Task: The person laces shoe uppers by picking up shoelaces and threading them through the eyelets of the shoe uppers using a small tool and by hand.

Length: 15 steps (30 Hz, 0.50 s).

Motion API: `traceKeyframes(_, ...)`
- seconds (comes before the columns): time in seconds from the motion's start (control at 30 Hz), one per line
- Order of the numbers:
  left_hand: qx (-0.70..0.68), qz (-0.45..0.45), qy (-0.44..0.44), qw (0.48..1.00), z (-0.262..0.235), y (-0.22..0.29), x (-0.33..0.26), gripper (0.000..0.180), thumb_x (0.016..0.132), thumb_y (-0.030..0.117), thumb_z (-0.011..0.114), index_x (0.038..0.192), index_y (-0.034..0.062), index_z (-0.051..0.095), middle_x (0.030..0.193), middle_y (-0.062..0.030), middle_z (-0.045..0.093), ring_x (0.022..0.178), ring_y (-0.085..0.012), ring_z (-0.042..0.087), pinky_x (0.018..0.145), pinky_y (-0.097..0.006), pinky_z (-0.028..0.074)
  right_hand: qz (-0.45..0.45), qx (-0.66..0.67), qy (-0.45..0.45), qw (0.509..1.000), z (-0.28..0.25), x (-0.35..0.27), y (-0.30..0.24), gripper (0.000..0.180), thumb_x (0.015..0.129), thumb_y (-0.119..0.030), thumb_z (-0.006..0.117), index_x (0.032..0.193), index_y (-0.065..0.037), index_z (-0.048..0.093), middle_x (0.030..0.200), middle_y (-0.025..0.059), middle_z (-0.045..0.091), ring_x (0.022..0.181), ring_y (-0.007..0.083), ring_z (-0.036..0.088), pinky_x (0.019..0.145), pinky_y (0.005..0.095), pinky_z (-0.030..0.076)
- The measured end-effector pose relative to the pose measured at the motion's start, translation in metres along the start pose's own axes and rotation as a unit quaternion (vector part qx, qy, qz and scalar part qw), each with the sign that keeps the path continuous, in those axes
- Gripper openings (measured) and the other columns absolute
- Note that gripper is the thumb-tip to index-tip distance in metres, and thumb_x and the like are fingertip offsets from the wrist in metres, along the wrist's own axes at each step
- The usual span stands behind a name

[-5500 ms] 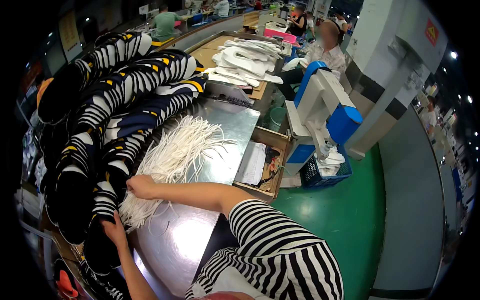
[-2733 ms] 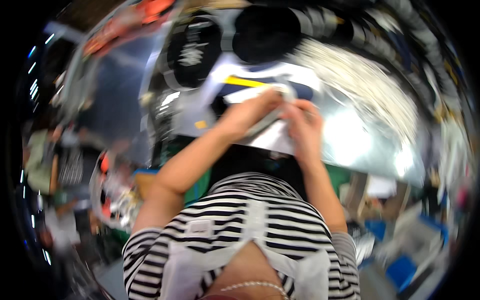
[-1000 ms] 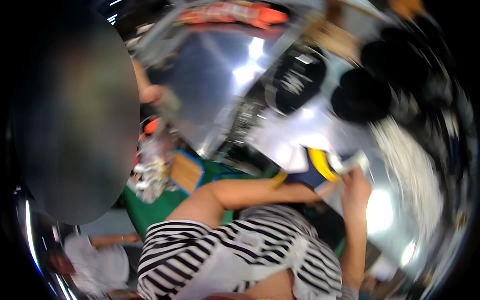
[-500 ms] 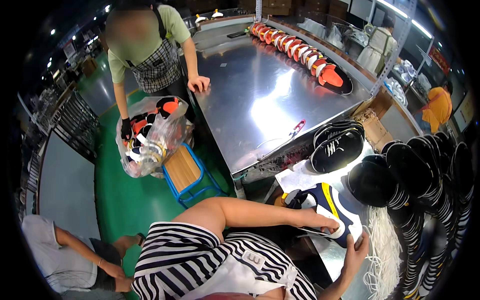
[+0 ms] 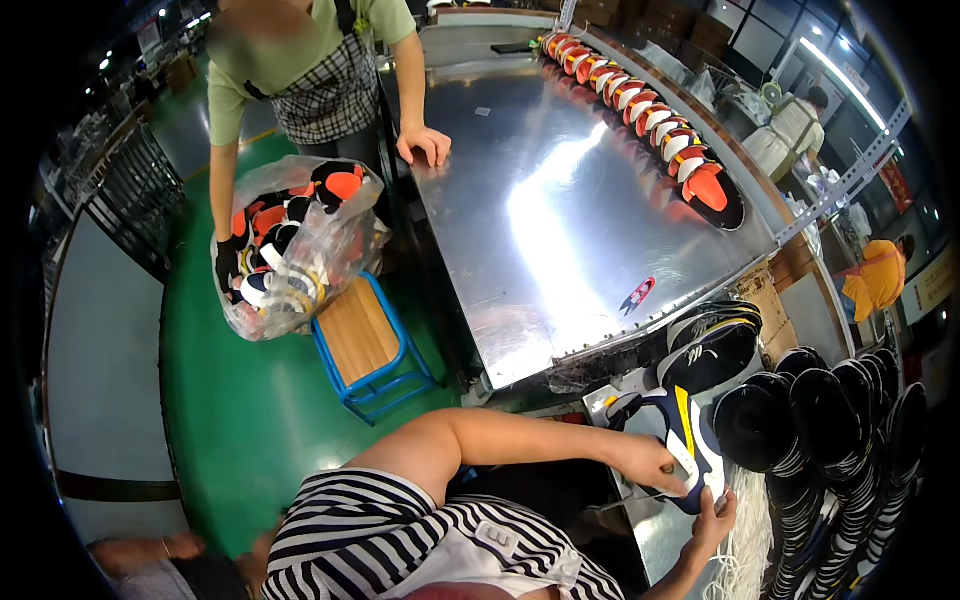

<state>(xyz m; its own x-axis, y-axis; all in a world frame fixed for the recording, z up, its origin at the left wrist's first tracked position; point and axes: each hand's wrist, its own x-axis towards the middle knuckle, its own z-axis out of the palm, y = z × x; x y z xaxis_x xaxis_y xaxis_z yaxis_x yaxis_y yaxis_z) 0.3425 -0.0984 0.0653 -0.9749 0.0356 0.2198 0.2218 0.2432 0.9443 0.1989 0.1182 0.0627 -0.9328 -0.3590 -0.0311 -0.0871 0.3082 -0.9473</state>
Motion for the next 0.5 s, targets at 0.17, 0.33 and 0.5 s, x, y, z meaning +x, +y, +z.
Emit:
traceKeyframes(0.17,0.230,0.041,-0.005,0.972,-0.012,-0.015,0.006,0.024,0.076,0.025,0.070,0.085,0.0039,0.064,0.075,-0.0173,0.066,0.075,-0.0371,0.065,0.066,-0.047,0.050,0.040,-0.021,0.016,0.999,0.000,0.026,-0.001,0.028,0.087,-0.018,0.070,0.109,-0.006,0.058,0.073,-0.0076,0.050,0.042,-0.0010,0.027,0.037,0.0195,0.016)
traceKeyframes(0.33,0.272,0.102,0.086,0.953,0.004,-0.029,0.015,0.010,0.073,0.015,0.064,0.077,0.0061,0.063,0.067,-0.0144,0.063,0.067,-0.0351,0.065,0.059,-0.048,0.049,0.040,-0.007,0.028,0.999,0.005,0.026,-0.006,0.023,0.088,-0.020,0.069,0.105,-0.008,0.059,0.067,-0.0086,0.046,0.042,-0.0008,0.026,0.038,0.0195,0.015)
traceKeyframes(0.5,0.311,0.100,0.047,0.944,0.020,-0.024,0.015,0.011,0.075,0.019,0.064,0.076,0.0081,0.063,0.065,-0.0137,0.062,0.066,-0.0341,0.064,0.057,-0.047,0.048,-0.008,0.037,0.047,0.998,-0.017,0.033,0.053,0.026,0.084,-0.016,0.071,0.106,-0.007,0.059,0.075,-0.0044,0.055,0.046,0.0012,0.034,0.040,0.0189,0.021)
